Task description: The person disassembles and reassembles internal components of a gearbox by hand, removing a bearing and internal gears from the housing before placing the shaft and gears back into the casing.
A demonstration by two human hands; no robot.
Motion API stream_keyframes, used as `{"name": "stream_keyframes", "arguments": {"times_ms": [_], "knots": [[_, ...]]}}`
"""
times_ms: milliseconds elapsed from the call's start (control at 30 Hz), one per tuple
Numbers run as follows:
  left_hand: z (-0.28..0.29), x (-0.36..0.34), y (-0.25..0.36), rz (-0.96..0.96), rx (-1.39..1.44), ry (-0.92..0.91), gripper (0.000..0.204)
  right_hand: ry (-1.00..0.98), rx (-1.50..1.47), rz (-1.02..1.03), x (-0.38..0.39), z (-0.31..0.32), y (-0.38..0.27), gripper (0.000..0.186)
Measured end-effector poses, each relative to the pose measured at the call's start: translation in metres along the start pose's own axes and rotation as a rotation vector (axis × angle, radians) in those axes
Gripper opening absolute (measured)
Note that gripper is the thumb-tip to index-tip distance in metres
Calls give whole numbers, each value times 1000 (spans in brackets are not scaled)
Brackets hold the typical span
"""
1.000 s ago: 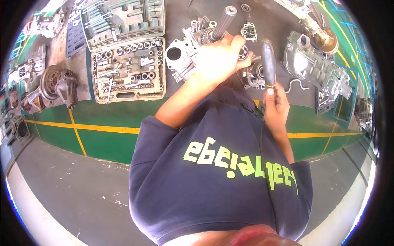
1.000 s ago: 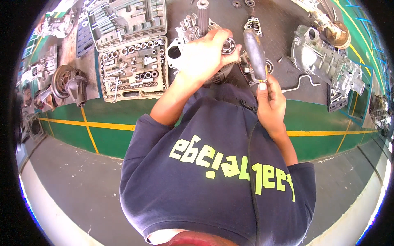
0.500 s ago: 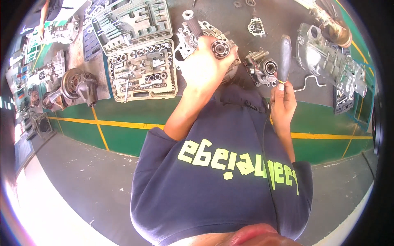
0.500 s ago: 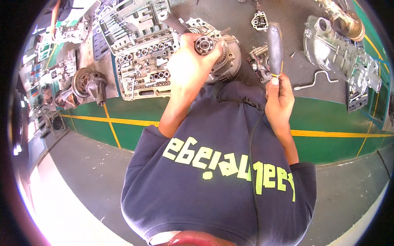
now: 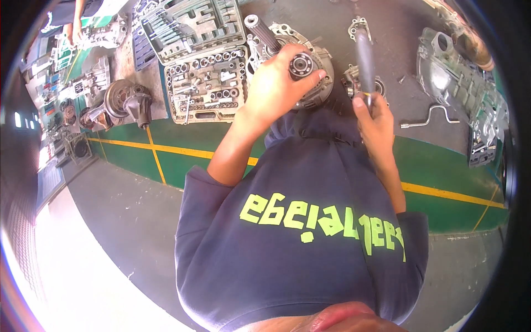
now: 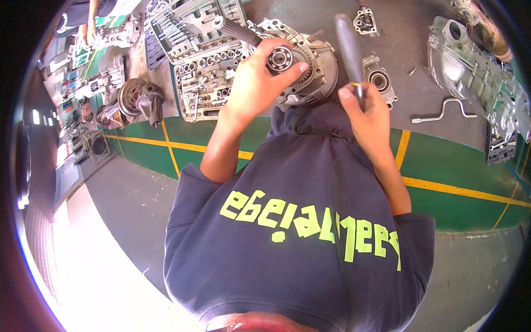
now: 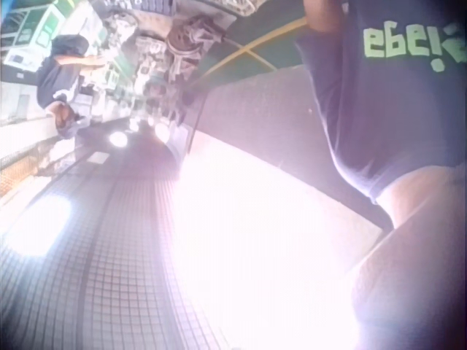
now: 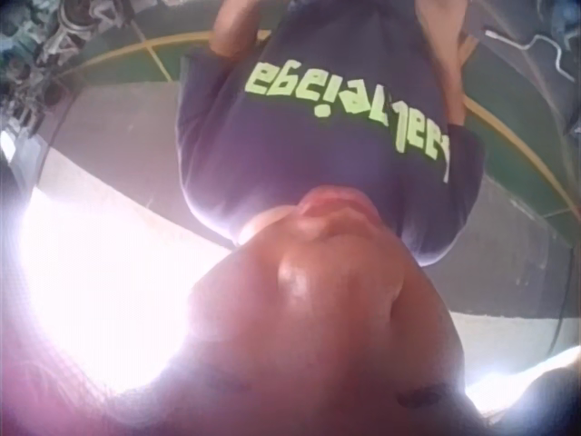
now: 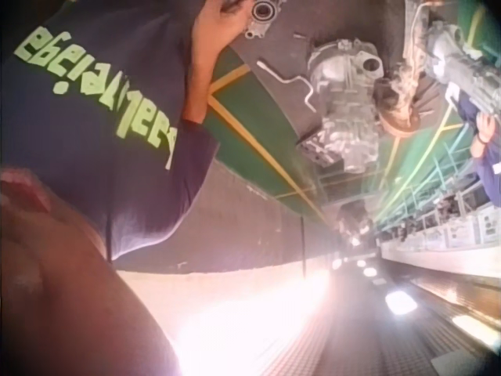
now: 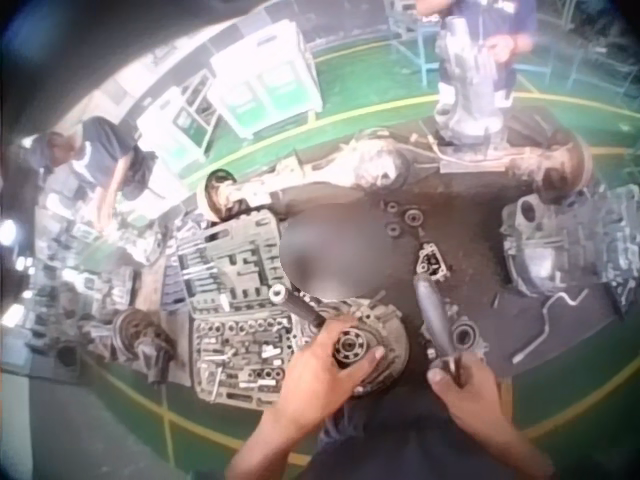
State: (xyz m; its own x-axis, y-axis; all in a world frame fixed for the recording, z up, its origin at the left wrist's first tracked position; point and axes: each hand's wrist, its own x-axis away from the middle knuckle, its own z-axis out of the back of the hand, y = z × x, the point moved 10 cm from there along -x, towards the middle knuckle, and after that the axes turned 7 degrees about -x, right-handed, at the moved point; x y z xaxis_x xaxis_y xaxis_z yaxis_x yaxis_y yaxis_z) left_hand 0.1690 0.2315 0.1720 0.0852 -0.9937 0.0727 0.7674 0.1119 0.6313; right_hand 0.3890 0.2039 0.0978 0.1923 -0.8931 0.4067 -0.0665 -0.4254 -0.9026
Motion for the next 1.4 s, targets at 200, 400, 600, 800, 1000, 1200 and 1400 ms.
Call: {"name": "stream_keyframes", "arguments": {"times_ms": [200, 400, 600, 800, 1000, 1200, 1400], "knots": [[-13, 8, -27, 361, 625, -215, 34, -178, -153, -80, -46, -69, -30, 35], [-12, 7, -25, 319, 798, -215, 33, -459, -191, -211, -51, -130, -36, 26], [-13, 16, -25, 454, 829, -29, 30, -303, -270, -145, -58, -130, -37, 24], [-6, 26, -44, 531, 787, 128, 27, -336, -330, -55, -57, -146, -47, 20], [-8, 35, -44, 588, 823, 214, 26, -369, -228, -24, -64, -146, -40, 21], [-2, 19, -42, 496, 668, -22, 27, -274, -392, -16, -57, -144, -23, 25], [-6, 22, -40, 502, 751, 23, 27, -194, -469, -24, -52, -145, -24, 22]]}}
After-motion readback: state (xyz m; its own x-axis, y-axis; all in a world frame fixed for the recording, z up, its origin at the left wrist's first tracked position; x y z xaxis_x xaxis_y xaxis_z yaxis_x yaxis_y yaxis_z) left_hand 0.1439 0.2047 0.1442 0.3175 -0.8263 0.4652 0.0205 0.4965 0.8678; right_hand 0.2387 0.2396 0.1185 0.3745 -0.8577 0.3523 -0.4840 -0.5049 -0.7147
